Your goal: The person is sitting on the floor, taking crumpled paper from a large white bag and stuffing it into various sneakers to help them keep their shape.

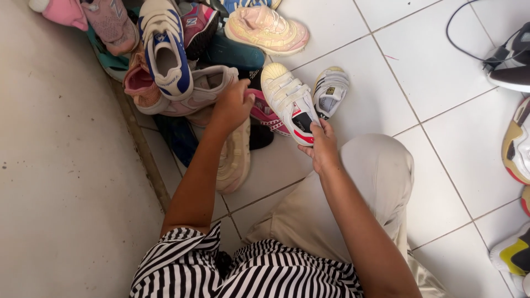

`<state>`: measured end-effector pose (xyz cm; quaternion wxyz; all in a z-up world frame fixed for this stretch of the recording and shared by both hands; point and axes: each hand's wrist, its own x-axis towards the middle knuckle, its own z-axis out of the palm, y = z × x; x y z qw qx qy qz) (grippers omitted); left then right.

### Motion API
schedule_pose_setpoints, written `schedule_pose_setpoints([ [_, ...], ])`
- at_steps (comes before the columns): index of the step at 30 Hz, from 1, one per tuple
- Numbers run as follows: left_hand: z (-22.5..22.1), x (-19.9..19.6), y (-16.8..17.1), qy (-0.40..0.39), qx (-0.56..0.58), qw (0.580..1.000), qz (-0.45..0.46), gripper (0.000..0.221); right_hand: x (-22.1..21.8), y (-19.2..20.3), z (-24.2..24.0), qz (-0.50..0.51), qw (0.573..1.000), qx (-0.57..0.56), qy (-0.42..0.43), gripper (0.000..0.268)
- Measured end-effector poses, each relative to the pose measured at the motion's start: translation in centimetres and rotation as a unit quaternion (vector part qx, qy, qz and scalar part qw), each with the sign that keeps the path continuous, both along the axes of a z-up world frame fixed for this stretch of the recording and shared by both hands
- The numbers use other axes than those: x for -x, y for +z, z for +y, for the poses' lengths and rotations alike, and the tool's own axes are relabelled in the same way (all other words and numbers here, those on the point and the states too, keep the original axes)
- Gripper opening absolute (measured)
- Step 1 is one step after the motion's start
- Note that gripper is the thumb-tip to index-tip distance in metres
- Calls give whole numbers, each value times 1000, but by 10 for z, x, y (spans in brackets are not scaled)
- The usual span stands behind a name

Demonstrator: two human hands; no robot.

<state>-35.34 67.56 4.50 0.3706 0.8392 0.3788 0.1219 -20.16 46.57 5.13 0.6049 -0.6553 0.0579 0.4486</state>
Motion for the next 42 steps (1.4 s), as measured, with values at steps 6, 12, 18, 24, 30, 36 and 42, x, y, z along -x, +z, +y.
schedule_pose_setpoints([
  [6, 42, -59, -23, -14, -89, 996, 18, 34, 4, 6, 9, 0, 1000, -27, 8, 71],
  [12, 121, -138, -54, -24, -140, 945, 295, 69, 7, 15, 16, -43, 974, 121, 186, 82],
  [18, 158, -151, -107, -39, -272, 858, 433, 88, 16, -81, -13, -541, 768, 33, 341, 32],
  [24, 137, -137, -73, -105, -345, 803, 474, 56, 70, -77, 5, -781, 451, -25, 431, 28],
  [30, 133, -127, -55, -142, -342, 756, 540, 69, 97, -49, 46, -800, 327, -10, 504, 80],
  [36, 157, -138, -115, -91, -464, 760, 446, 34, 74, -77, 39, -788, 364, -3, 497, 74],
  [42, 150, -125, -94, -77, -530, 733, 418, 32, 63, -79, 35, -822, 405, -63, 394, 31],
])
